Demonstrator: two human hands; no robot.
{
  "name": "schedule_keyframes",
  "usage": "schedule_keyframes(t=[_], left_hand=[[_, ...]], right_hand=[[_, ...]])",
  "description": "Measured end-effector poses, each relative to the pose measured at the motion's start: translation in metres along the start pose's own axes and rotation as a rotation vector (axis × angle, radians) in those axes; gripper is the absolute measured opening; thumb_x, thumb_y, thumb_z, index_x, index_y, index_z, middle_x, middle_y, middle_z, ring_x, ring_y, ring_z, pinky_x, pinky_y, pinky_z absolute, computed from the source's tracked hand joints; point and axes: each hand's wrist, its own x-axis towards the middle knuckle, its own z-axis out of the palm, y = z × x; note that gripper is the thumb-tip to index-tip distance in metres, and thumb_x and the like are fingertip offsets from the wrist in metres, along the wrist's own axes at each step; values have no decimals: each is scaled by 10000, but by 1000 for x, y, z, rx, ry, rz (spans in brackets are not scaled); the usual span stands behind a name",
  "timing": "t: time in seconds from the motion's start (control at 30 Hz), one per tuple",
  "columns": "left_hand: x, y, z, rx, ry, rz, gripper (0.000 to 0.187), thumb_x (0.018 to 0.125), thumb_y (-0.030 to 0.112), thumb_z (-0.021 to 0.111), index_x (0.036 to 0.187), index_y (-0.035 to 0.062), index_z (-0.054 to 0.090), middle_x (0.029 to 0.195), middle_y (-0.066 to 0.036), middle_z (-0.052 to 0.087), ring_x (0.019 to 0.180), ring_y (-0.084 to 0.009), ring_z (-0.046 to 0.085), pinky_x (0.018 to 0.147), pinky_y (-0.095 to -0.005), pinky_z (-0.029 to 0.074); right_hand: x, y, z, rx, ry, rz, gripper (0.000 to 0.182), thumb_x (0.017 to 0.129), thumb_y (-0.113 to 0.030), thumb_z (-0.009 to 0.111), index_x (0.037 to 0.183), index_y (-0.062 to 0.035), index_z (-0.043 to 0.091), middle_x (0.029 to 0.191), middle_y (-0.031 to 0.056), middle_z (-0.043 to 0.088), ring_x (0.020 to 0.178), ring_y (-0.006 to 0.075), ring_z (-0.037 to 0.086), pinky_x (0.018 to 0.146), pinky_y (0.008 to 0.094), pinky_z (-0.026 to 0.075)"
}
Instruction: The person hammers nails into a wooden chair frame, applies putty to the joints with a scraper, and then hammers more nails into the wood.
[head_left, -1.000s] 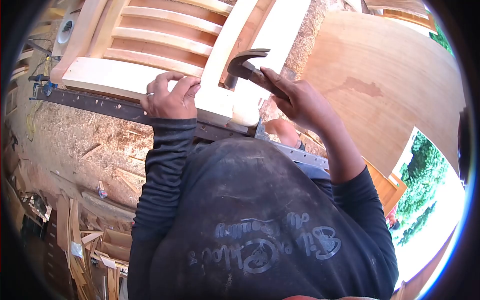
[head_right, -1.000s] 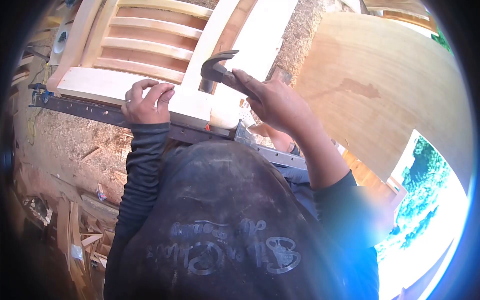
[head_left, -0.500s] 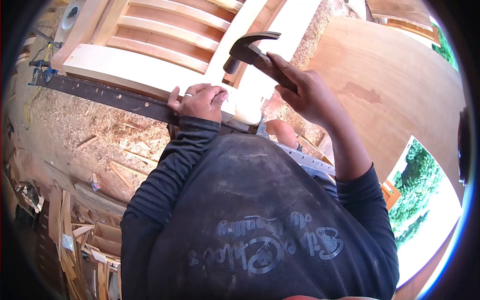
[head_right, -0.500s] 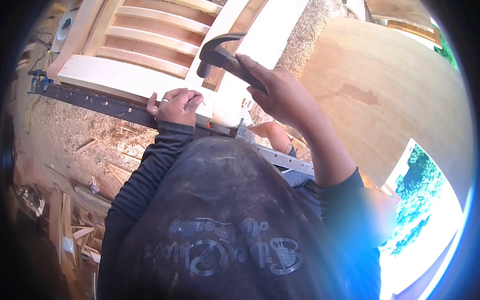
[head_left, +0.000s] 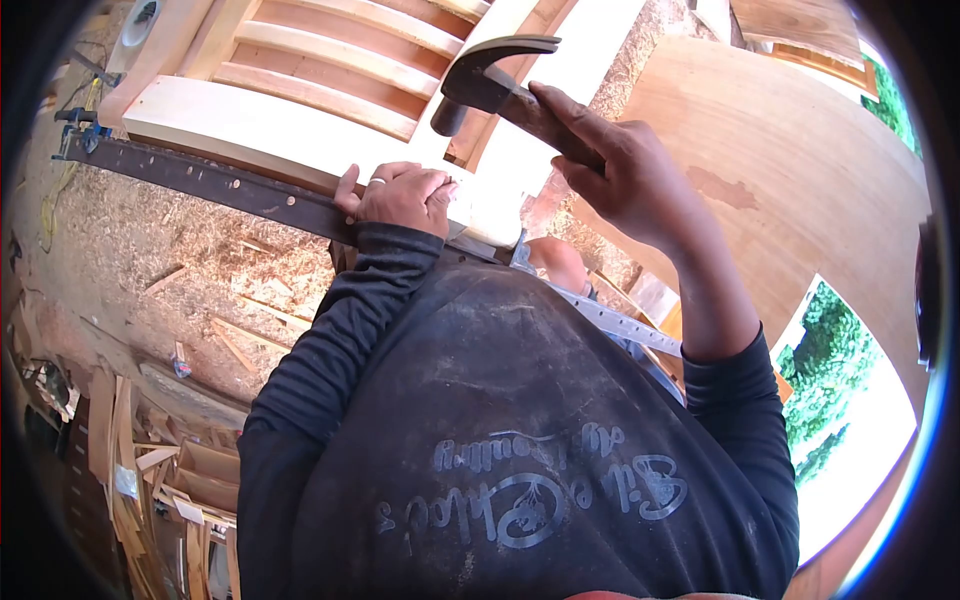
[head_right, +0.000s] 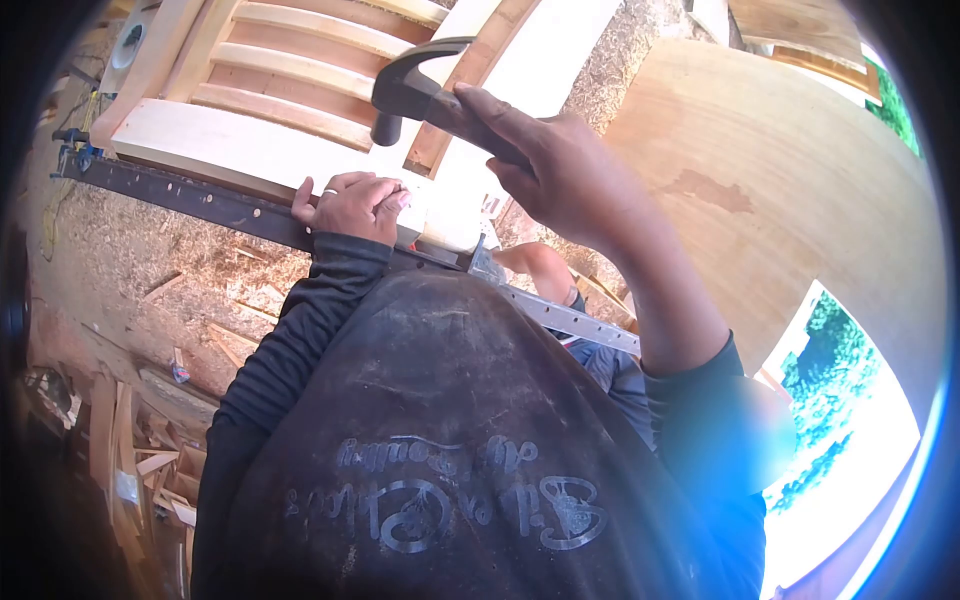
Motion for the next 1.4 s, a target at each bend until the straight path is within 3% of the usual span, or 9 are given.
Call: schedule_keyframes(t=[0.27,0.5,0.6,0.9,1.0,1.1,1.23,1.3,1.4], left_hand=[[-2,-3,1,29,-13,24,110,858,346,750,819,247,778,880,69,766,1008,-138,668,1098,-551,201],[-1,-1,3,24,23,28,152,813,385,793,845,237,793,884,84,768,1023,-124,654,1103,-540,173],[-1,-1,3,41,0,24,147,817,375,790,835,229,790,886,85,767,1030,-125,651,1106,-544,173],[1,4,0,71,13,94,80,834,286,785,797,223,754,850,68,766,1009,-157,665,1078,-603,194],[1,0,4,45,-10,62,73,828,282,787,794,235,742,852,72,765,1032,-151,662,1079,-602,180],[1,-1,4,44,-8,79,77,821,277,791,788,240,733,870,73,769,1063,-147,657,1087,-596,158],[1,1,4,17,-28,29,9,829,250,781,834,248,774,900,76,775,1091,-163,654,1112,-579,126],[0,0,5,13,-30,24,16,830,256,780,842,246,784,918,76,775,1101,-165,651,1124,-574,120],[1,-2,5,56,-74,32,43,820,267,791,845,231,790,965,66,775,1120,-167,643,1138,-566,115]], right_hand=[[11,-18,-14,-296,-337,0,669,898,-4,666,1522,-162,485,739,199,611,610,341,613,631,449,475],[11,-22,-19,116,159,-21,674,915,-34,714,1534,-150,476,775,83,592,643,131,506,643,263,458],[8,-20,-21,58,207,-44,686,885,-67,708,1519,-206,485,812,191,685,680,348,673,683,448,522],[-10,-20,-12,98,73,150,686,899,-103,696,1529,-249,469,889,215,700,767,376,697,714,461,539],[-19,-7,6,115,-24,101,668,929,-59,701,1543,-172,465,854,172,676,679,168,615,694,317,517],[-14,-9,-3,-204,-268,149,692,912,-25,680,1537,-237,473,908,183,715,702,244,666,729,334,529],[-6,-17,-13,169,149,91,684,922,-36,697,1549,-107,432,843,163,691,685,125,611,692,266,500],[-3,-15,-9,188,242,32,679,928,-26,680,1550,-167,447,812,155,660,660,161,599,675,301,509],[-1,-15,-8,-316,-337,145,545,964,-150,604,1462,-360,531,738,180,644,703,341,682,648,489,527]])
